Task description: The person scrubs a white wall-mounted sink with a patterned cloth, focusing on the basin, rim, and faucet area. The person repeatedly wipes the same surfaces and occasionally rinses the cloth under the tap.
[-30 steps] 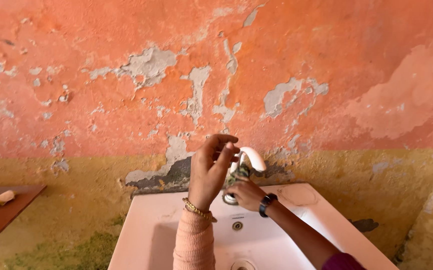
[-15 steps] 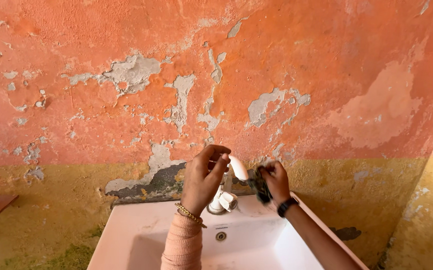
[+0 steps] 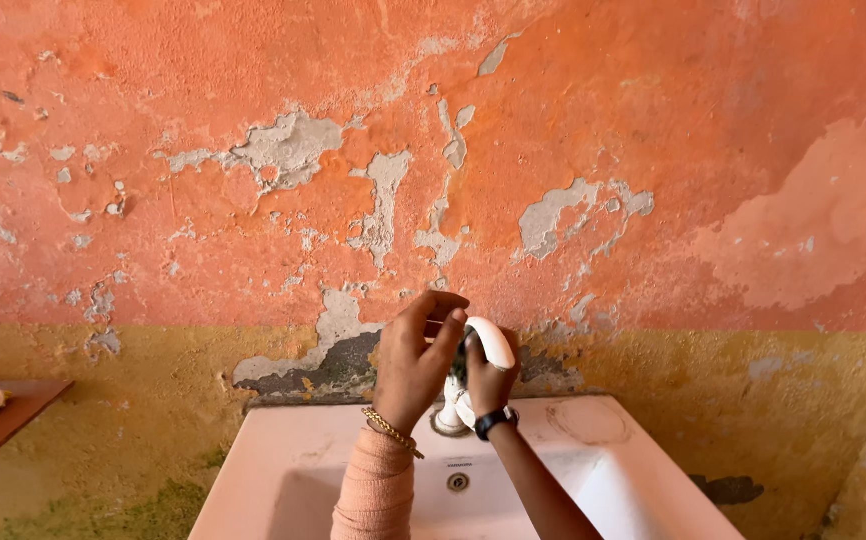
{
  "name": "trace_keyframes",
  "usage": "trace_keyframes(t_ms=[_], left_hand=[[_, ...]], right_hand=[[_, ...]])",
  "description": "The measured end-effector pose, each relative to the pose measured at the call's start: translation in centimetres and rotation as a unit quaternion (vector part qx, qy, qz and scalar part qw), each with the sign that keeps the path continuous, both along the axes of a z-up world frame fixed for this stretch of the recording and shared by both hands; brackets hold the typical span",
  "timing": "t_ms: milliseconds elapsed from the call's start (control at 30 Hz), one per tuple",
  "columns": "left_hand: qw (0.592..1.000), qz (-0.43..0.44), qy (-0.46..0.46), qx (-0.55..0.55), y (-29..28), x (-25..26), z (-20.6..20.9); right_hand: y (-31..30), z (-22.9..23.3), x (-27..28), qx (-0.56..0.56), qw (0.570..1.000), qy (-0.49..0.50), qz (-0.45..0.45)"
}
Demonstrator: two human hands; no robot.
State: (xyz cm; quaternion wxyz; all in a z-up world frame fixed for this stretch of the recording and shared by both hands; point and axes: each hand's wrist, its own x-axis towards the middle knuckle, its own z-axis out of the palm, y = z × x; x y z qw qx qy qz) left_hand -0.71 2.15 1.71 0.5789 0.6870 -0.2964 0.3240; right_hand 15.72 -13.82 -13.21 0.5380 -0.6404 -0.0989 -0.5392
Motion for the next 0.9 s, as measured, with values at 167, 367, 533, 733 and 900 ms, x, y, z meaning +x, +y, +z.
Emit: trace_keyframes(t_ms=[167,367,533,733,900], left_hand=[[0.998,0.009,-0.056,0.03,-0.8,-0.3,-0.4],[0.999,0.019,-0.026,0.039,-0.9,-2.3,0.9],[0.999,-0.005,-0.051,0.009,-0.8,-2.8,1.1],[0.999,-0.005,-0.042,0.021,-1.2,-2.5,0.5],[0.993,0.029,-0.068,0.088,-2.9,-2.2,-0.4]], right_hand=[[-1.3,0.5,-2.4,-0.288,0.948,0.102,-0.085],[-2.8,2.7,-5.5,-0.304,0.947,0.066,-0.085],[-1.9,1.3,-3.4,-0.306,0.946,0.061,-0.083],[-8.3,-0.8,-1.3,-0.427,0.886,0.175,0.052],[-9.8,0.7,-2.3,-0.266,0.943,0.192,0.047]])
